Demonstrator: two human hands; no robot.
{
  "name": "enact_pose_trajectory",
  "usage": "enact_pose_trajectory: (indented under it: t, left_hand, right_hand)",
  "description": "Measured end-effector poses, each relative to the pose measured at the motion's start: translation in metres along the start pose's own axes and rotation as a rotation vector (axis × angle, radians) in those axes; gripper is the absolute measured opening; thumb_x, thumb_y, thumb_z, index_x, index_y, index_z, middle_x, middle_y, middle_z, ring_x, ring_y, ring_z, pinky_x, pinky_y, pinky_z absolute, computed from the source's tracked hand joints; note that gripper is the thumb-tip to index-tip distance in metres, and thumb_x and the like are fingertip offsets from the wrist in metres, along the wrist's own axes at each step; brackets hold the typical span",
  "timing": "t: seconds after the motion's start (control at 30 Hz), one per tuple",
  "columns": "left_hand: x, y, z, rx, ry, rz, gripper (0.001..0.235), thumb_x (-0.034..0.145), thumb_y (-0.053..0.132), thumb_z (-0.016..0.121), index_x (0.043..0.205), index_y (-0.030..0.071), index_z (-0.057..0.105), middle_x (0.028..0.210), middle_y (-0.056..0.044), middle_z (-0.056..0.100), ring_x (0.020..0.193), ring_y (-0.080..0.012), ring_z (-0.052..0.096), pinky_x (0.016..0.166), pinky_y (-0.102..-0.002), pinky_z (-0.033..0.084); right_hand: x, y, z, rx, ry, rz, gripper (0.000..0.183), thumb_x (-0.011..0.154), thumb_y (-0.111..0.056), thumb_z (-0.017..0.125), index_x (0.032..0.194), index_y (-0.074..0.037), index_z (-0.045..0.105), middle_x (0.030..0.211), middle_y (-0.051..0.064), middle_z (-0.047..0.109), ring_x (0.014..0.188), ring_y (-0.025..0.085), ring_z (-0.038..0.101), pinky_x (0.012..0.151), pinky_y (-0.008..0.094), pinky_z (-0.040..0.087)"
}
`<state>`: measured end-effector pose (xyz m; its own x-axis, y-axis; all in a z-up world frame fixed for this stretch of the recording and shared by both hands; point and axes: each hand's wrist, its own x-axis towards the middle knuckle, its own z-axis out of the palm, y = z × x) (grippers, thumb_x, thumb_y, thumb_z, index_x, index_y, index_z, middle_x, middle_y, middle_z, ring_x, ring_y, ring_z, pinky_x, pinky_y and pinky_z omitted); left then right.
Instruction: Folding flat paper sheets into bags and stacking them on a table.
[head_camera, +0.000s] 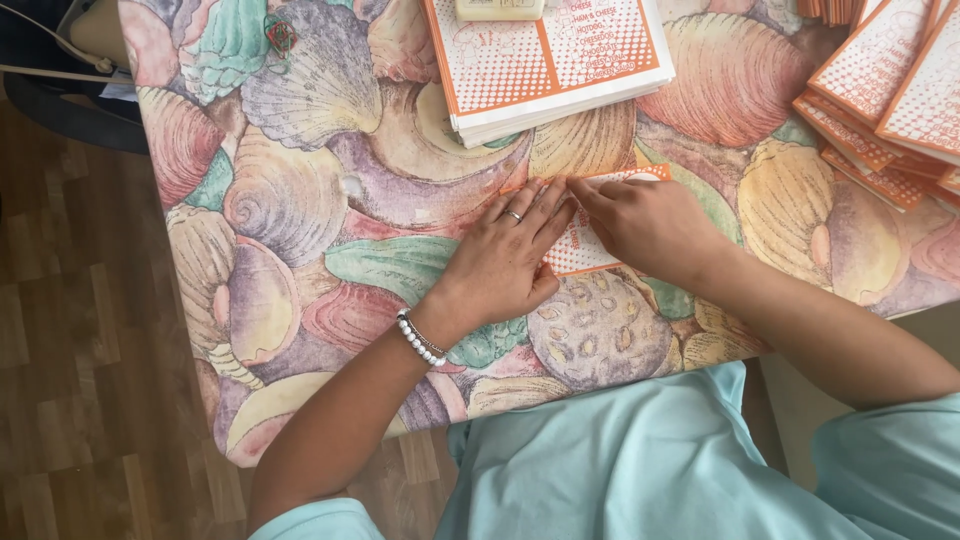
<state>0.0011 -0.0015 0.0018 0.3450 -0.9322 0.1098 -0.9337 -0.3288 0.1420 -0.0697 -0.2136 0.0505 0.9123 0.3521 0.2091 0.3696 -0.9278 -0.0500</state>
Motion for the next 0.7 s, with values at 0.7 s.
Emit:
enact_pose_trajectory:
  t: [0.7]
  left_hand:
    - [-0.003,0.001,-0.004,0.064,0.013,0.019,0.075,0.09,0.035,0.044,0.159,0.01,0.032,0.165,-0.021,0.027,0.15,-0.039,0.029,0.12,-0.05,0.024]
  right_hand:
    - [-0.078,0.001,0.0,-0.252,0.308,-0.016,0.04,0.096,-0.031,0.075,0.129,-0.009,0.073,0.117,0.012,0.068,0.111,0.026,0.064,0.093,0.036,0.056]
